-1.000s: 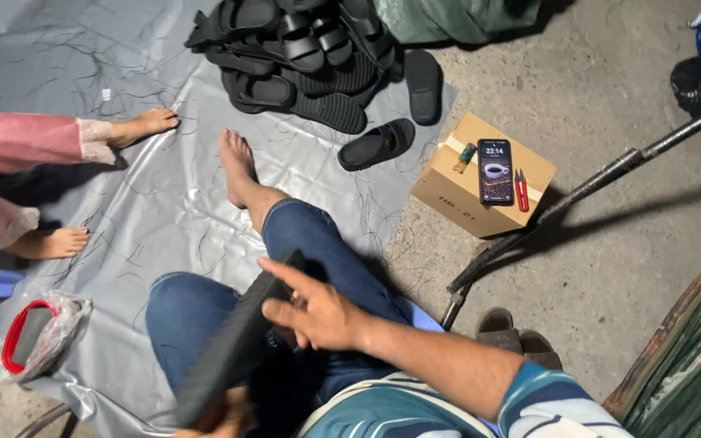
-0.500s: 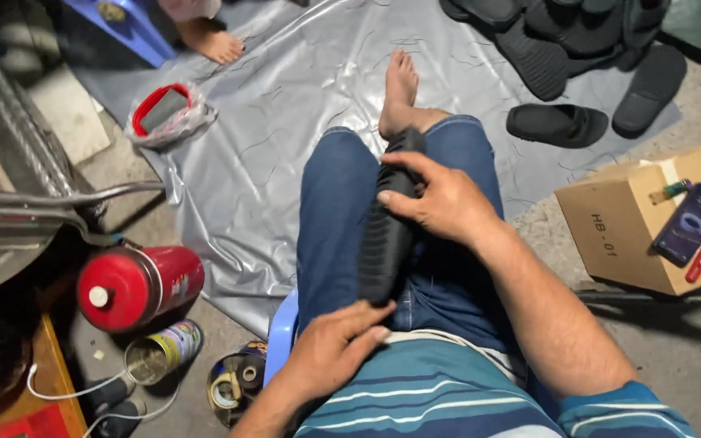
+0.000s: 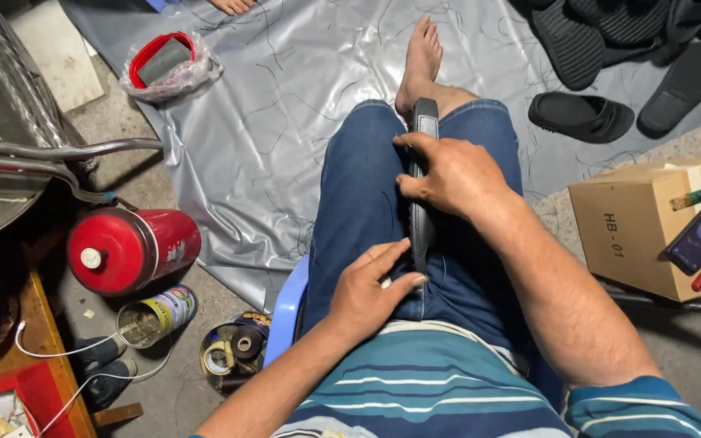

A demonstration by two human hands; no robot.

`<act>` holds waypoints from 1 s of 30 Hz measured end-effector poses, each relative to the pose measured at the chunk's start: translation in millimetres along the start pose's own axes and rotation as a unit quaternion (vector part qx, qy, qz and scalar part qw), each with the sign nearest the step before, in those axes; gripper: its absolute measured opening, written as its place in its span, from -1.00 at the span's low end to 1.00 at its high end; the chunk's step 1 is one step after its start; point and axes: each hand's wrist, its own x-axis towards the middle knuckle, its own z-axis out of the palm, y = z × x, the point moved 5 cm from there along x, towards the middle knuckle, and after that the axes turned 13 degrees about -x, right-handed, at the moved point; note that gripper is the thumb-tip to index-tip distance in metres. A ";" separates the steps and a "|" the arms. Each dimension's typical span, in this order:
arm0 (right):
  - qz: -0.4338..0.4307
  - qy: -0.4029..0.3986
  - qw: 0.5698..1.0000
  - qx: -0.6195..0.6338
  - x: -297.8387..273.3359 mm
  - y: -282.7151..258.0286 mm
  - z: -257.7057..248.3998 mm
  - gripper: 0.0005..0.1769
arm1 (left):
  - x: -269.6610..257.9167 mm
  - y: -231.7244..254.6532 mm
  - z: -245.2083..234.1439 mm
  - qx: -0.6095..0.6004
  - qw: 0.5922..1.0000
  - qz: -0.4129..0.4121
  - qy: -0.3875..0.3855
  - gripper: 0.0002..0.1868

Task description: Hand-sewing the upper strap of a black sandal to its sole using a needle and thread.

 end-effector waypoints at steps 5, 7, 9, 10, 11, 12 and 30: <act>-0.001 -0.011 0.998 0.064 -34.1 -7.3 -19.1 -0.30 | -9.4 12.2 -1.8 0.016 0.999 0.021 0.020 -0.50; 0.005 -0.016 0.995 0.097 -47.9 -2.7 -17.5 -0.23 | -9.0 15.5 -3.7 0.020 0.999 0.026 0.025 -0.48; -0.044 0.092 0.989 0.105 -58.6 4.3 -14.0 -0.44 | -4.0 21.7 -6.2 0.011 0.999 0.041 0.002 -0.38; -0.041 0.088 0.990 0.104 -66.9 5.5 -10.0 -0.44 | -3.5 22.3 -7.2 0.008 0.999 0.038 0.001 -0.38; -0.053 0.101 0.989 0.093 -75.9 6.6 -8.9 -0.49 | -3.2 23.9 -5.1 0.003 0.999 0.032 -0.015 -0.37; -0.065 0.113 0.988 0.083 -85.1 7.9 -8.2 -0.53 | -2.8 25.9 -2.7 -0.002 0.999 0.026 -0.030 -0.35; -0.214 0.051 0.975 0.033 -134.0 35.9 18.0 -0.53 | 0.9 8.9 6.4 0.073 0.995 0.003 -0.071 -0.47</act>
